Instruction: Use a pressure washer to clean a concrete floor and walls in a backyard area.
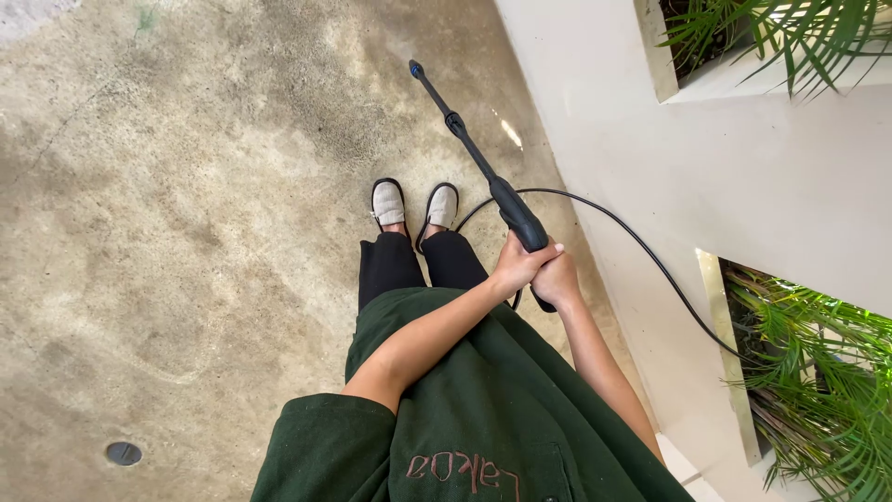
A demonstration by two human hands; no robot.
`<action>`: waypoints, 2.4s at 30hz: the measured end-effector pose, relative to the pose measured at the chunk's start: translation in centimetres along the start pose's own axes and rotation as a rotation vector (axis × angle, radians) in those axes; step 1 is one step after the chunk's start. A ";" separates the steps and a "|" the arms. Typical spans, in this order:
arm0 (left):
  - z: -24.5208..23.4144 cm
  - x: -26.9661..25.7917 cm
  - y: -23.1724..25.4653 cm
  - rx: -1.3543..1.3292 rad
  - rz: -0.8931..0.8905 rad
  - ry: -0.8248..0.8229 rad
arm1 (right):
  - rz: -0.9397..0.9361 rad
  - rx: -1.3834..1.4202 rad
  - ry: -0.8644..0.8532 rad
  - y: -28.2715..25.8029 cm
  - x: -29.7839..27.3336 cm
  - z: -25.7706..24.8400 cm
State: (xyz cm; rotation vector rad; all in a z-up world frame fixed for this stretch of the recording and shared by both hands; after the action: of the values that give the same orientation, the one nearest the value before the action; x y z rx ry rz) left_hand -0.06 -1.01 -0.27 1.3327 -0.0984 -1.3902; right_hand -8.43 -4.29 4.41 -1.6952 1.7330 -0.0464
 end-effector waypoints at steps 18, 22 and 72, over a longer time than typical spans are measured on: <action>1.1 0.2 -1.3 0.060 -0.048 -0.069 | 0.013 0.032 0.029 1.1 -0.2 -0.8; 1.1 0.1 -0.8 0.043 -0.042 -0.078 | 0.006 0.032 0.030 1.0 -0.1 -0.8; 6.5 11.0 3.3 -0.007 -0.011 -0.102 | -0.113 0.067 0.127 -0.1 11.7 -3.2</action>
State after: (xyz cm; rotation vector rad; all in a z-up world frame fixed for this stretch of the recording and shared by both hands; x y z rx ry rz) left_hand 0.51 -13.98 -2.56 1.2584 -0.1547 -1.4669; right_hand -8.75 -16.06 1.66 -1.7724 1.7054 -0.2661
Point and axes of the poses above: each hand's wrist, its own x-axis towards the middle knuckle, its own z-axis out of the palm, y = z × x, the point moved 1 cm from there along x, towards the middle knuckle, and after that the axes turned 10 degrees about y, right-handed, at the moved point
